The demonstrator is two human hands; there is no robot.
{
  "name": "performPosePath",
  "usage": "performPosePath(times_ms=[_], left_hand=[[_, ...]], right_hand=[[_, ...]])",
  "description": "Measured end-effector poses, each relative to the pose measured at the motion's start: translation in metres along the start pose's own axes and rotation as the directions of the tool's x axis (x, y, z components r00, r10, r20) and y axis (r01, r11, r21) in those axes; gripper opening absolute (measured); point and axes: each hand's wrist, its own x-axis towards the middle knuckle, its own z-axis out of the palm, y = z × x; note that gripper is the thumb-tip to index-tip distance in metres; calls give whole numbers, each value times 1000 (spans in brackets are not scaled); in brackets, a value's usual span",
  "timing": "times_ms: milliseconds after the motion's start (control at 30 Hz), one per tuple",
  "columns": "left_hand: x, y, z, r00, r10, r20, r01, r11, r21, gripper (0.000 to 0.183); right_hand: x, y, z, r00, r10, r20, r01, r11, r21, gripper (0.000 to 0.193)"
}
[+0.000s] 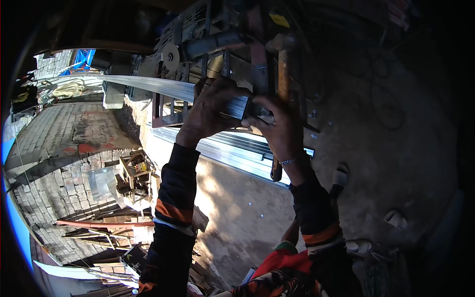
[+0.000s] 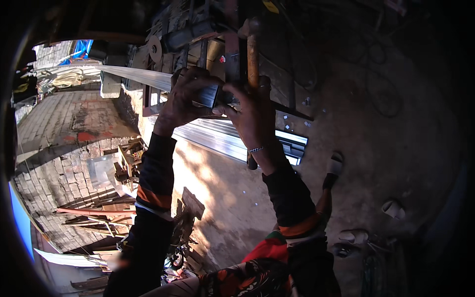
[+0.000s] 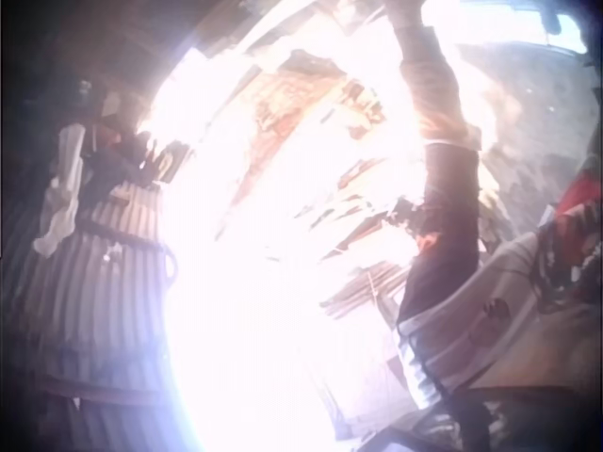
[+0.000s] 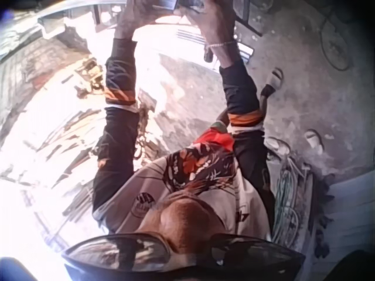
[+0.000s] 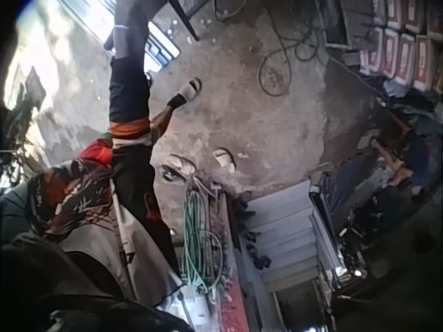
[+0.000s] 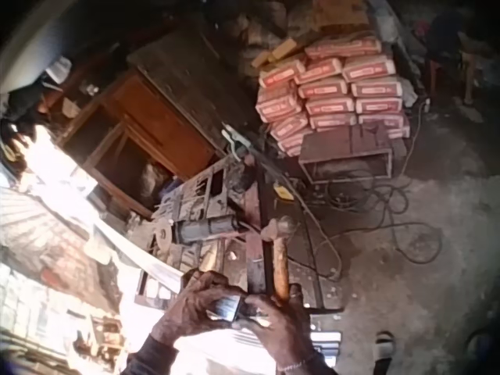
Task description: The person grinds, aligns, and welds metal bars to create a frame structure. The grinding is done with an angle grinder, and the welding with a welding machine and welding rods.
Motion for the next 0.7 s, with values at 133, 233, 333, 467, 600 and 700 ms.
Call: performPosePath(times_ms=[133,233,333,467,600,700], left_hand=[[0,0,0,999,-29,19,30,997,-69,69],[-1,4,0,999,-35,14,34,999,38,69],[2,5,4,997,-66,39,64,997,35,67],[4,8,3,997,-67,27,65,995,69,66],[0,8,-1,998,-64,27,62,995,75,65],[2,9,-2,998,-60,37,57,996,73,65]], right_hand=[[-1,5,-2,998,-63,3,63,997,41,46],[-1,8,-3,998,-67,15,66,997,48,48],[-1,10,-11,997,-76,24,75,997,30,50],[-11,7,-32,997,-81,-4,81,997,13,67],[-46,-3,-55,994,30,108,-49,982,180,79],[-75,-16,-71,950,215,227,-274,922,273,68]])
